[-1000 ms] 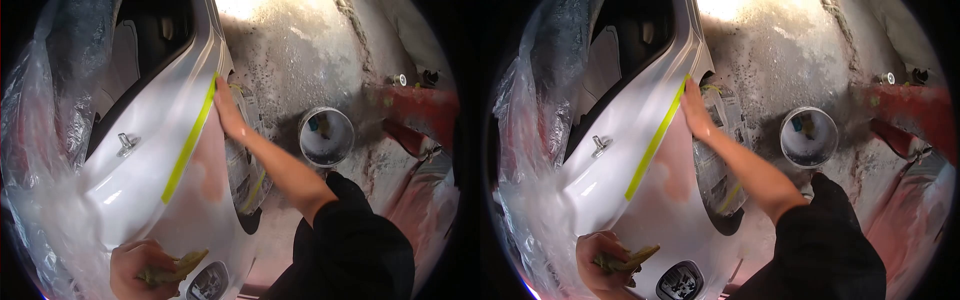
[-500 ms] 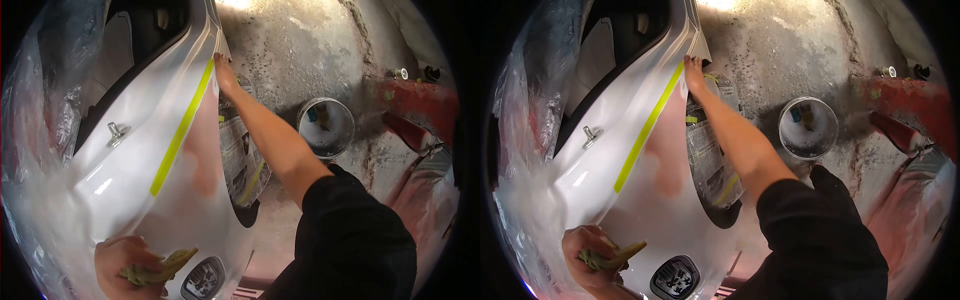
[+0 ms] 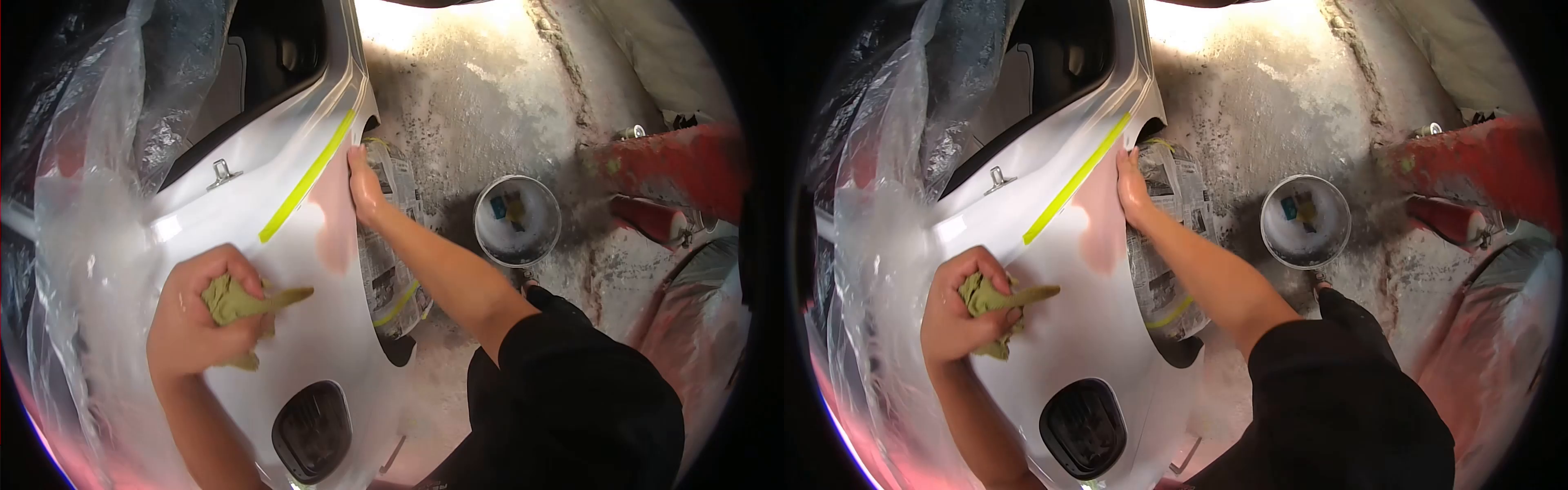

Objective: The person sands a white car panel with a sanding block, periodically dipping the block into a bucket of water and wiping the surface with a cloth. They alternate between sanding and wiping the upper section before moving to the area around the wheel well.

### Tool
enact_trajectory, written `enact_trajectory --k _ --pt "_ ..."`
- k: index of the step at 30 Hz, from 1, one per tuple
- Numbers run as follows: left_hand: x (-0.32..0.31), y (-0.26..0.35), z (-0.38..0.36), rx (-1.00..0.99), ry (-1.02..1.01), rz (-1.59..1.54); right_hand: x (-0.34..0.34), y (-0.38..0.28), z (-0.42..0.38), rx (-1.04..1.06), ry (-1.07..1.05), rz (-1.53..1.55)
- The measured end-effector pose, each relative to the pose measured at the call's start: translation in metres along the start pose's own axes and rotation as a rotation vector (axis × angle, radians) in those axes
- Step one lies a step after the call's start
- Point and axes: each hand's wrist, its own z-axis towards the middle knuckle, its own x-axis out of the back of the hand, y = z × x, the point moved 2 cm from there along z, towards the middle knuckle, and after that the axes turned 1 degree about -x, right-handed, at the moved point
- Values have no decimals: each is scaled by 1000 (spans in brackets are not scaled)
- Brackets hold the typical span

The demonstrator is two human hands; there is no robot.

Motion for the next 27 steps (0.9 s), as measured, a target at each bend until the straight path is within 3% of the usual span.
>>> enact_trajectory --k 2,6,8,11,12,13,15,17,18,19,20,22,24,26,27 --pt "-1 -2 -1 -31 -22 -5 -20 -13 -86 136 18 -223" --pt "8 -11 -2 -242 8 -37 5 54 -237 85 -242 -494" --pt "6 -8 -1 -192 28 -60 61 59 -244 -26 -439 -751" --pt "-8 -8 -3 -226 73 29 147 -22 -255 -58 -329 -575" --pt "-11 -15 5 -236 110 196 188 -46 -265 11 -191 -678" --pt "-15 -21 11 -250 155 359 227 -71 -284 72 -125 -596" --pt "-40 -11 2 -245 254 590 271 -161 -370 96 94 -690" --pt "-66 -21 6 -59 259 566 369 -189 -435 154 354 -749" --pt "-82 -40 14 -191 296 645 391 -209 -481 169 454 -769" --pt "-101 -60 17 -315 333 720 450 -211 -522 191 459 -750" --pt "-126 -67 8 -263 275 691 546 -197 -556 75 663 -581" --pt "-177 -95 -6 -207 199 694 520 -207 -653 41 886 -521" --pt "-219 -134 -18 -184 165 635 582 -173 -709 147 884 -413" --pt "-268 -165 -63 -101 138 537 634 -160 -756 -114 1003 -622" --pt "-294 -179 -91 -44 132 537 617 -165 -763 -175 1015 -664"
